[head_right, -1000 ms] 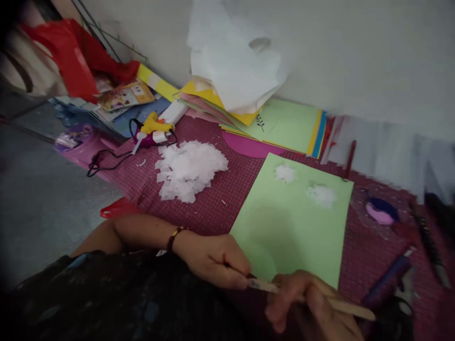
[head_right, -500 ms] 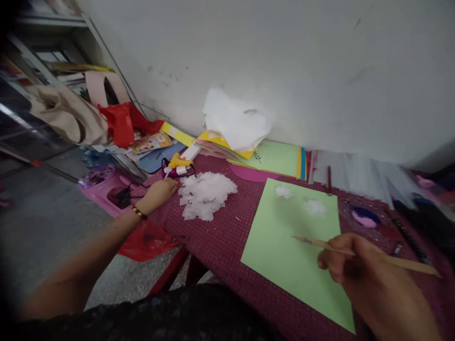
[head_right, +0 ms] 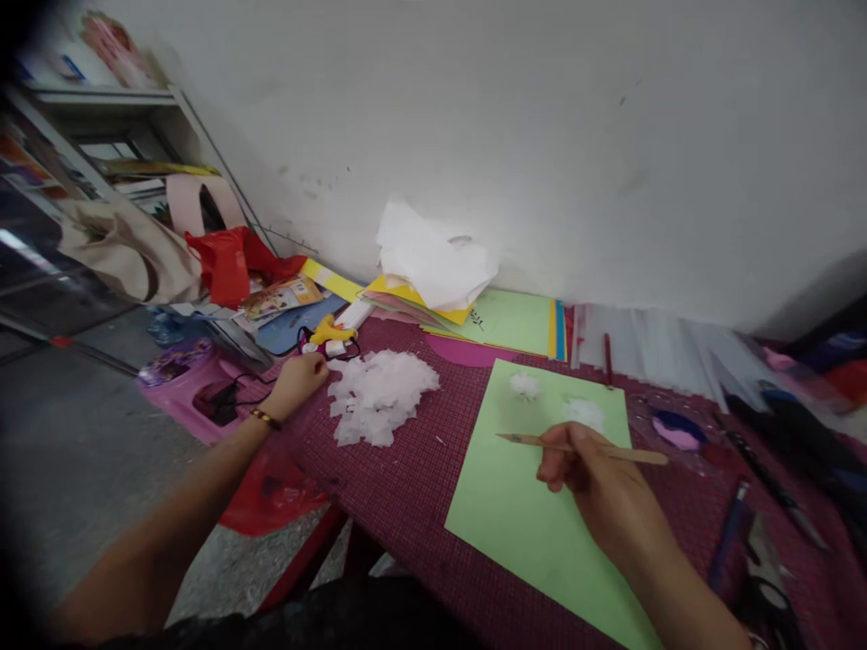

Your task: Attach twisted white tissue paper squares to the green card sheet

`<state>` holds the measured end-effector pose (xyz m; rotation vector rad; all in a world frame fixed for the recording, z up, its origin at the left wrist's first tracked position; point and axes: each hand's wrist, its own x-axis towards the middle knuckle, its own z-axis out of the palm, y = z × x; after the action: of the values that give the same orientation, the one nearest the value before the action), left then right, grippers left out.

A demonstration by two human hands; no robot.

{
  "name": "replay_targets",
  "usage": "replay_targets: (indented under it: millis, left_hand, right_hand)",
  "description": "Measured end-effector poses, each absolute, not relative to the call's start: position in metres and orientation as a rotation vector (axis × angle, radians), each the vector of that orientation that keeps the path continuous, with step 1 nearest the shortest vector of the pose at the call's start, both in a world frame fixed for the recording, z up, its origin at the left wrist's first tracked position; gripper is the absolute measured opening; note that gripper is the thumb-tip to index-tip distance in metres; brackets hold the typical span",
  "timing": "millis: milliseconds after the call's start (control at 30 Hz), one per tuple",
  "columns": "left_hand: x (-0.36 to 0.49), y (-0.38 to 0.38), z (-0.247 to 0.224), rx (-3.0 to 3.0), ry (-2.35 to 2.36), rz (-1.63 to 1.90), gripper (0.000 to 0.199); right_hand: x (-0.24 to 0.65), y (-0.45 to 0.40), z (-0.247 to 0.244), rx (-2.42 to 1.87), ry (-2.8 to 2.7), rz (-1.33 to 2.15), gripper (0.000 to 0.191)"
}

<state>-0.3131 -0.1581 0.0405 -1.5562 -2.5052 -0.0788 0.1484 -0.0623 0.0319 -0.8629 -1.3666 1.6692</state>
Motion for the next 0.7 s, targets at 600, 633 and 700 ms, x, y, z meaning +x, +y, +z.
replay_targets:
  millis: [600, 633, 700]
  left_hand:
    - [-0.177, -0.114, 0.053, -2.354, -2.128, -0.546, 0.030]
    - [-0.170, -0.112, 0.052, -2.371, -2.085, -0.543, 0.033]
    - [-0.153, -0.106, 0.054, -2.385, -2.012, -0.637, 0.033]
  right_hand:
    - [0.173, -0.047, 0.018, -0.826, -1.314, 1.428, 0.032]
    - [0.173, -0.047, 0.019, -0.811, -1.280, 1.432, 0.032]
    - [0.172, -0.048, 0.023, -0.763, -1.175, 1.483, 0.033]
